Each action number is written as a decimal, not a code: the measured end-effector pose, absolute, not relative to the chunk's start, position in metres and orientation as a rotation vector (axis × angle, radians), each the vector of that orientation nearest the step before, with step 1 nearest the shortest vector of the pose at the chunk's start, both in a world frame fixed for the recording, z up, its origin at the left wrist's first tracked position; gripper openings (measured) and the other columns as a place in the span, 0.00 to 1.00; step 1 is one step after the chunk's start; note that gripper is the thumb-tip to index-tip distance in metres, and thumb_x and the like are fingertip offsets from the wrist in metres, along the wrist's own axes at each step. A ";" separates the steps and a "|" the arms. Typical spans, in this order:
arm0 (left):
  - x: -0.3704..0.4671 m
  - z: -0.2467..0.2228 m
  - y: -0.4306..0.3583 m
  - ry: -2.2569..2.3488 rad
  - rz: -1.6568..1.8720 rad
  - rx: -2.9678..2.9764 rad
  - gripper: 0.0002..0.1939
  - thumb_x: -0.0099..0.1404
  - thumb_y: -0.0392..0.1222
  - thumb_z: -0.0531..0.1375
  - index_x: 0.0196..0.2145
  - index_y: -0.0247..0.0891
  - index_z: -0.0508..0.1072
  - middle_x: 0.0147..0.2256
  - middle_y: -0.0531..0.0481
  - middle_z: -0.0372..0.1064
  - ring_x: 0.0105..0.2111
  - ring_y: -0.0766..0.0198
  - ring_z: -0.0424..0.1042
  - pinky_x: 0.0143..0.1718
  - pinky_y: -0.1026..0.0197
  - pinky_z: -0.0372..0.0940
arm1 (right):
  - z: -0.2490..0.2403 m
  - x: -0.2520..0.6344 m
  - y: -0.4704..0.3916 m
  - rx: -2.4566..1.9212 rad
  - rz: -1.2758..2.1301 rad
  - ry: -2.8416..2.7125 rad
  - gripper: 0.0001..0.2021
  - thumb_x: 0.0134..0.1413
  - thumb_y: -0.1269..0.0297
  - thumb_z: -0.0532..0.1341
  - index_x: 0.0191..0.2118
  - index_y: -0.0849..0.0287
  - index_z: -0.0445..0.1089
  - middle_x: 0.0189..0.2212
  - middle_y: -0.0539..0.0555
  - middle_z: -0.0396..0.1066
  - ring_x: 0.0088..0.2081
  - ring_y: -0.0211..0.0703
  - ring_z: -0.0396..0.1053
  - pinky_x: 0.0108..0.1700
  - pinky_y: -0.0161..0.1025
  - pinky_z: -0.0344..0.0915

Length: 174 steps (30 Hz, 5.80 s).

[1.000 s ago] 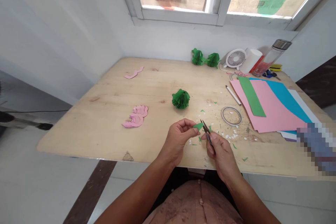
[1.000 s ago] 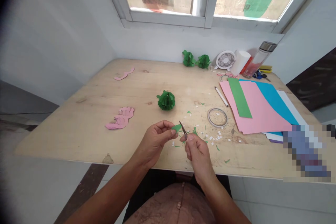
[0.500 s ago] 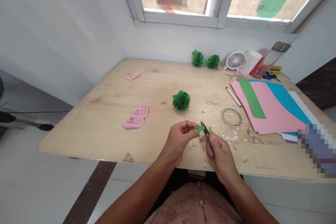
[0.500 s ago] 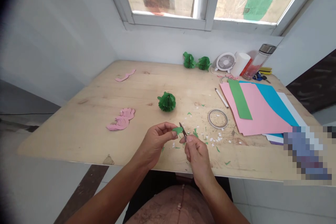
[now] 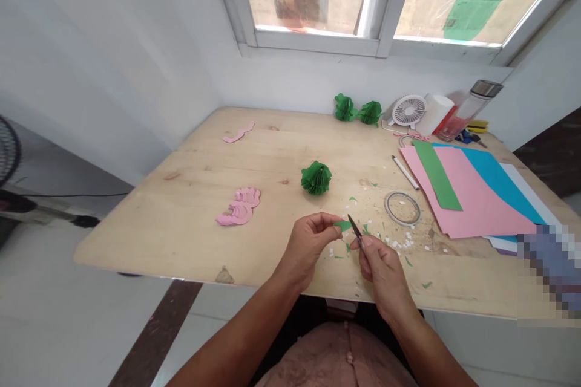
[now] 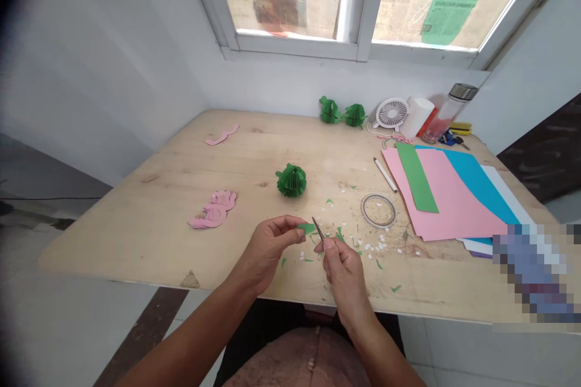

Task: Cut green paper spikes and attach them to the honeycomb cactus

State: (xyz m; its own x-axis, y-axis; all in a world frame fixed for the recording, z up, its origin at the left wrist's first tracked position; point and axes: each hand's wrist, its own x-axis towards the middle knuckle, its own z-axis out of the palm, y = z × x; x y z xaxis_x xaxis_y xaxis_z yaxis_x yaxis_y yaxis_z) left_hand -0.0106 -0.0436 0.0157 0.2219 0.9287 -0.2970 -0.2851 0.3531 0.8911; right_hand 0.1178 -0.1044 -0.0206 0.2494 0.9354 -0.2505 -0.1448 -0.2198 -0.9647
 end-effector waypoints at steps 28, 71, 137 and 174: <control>-0.080 -0.026 0.057 1.547 1.123 1.808 0.10 0.57 0.32 0.57 0.32 0.41 0.76 0.33 0.50 0.76 0.37 0.59 0.72 0.43 0.56 0.63 | -0.043 0.152 -0.103 -1.924 0.310 -1.846 0.20 0.60 0.49 0.50 0.40 0.57 0.73 0.38 0.56 0.78 0.37 0.50 0.76 0.33 0.39 0.69; -0.079 -0.025 0.074 1.601 0.888 2.183 0.10 0.60 0.32 0.55 0.33 0.41 0.75 0.36 0.50 0.77 0.38 0.57 0.71 0.45 0.52 0.59 | -0.046 0.145 -0.099 -1.967 0.104 -1.972 0.20 0.60 0.49 0.50 0.41 0.56 0.73 0.38 0.56 0.78 0.37 0.49 0.77 0.31 0.38 0.71; -0.083 -0.043 0.056 1.230 0.992 1.645 0.08 0.56 0.35 0.56 0.31 0.39 0.75 0.35 0.50 0.75 0.36 0.62 0.73 0.37 0.61 0.67 | -0.046 0.152 -0.061 -1.659 -0.415 -2.397 0.16 0.62 0.55 0.53 0.42 0.62 0.71 0.30 0.57 0.70 0.33 0.48 0.67 0.34 0.41 0.59; -0.083 -0.049 0.057 1.231 1.154 1.476 0.06 0.55 0.37 0.57 0.30 0.37 0.74 0.29 0.51 0.74 0.29 0.65 0.71 0.32 0.63 0.65 | -0.028 0.063 0.001 -1.736 -0.155 -2.297 0.20 0.60 0.67 0.50 0.57 0.62 0.61 0.39 0.57 0.75 0.34 0.47 0.70 0.34 0.41 0.58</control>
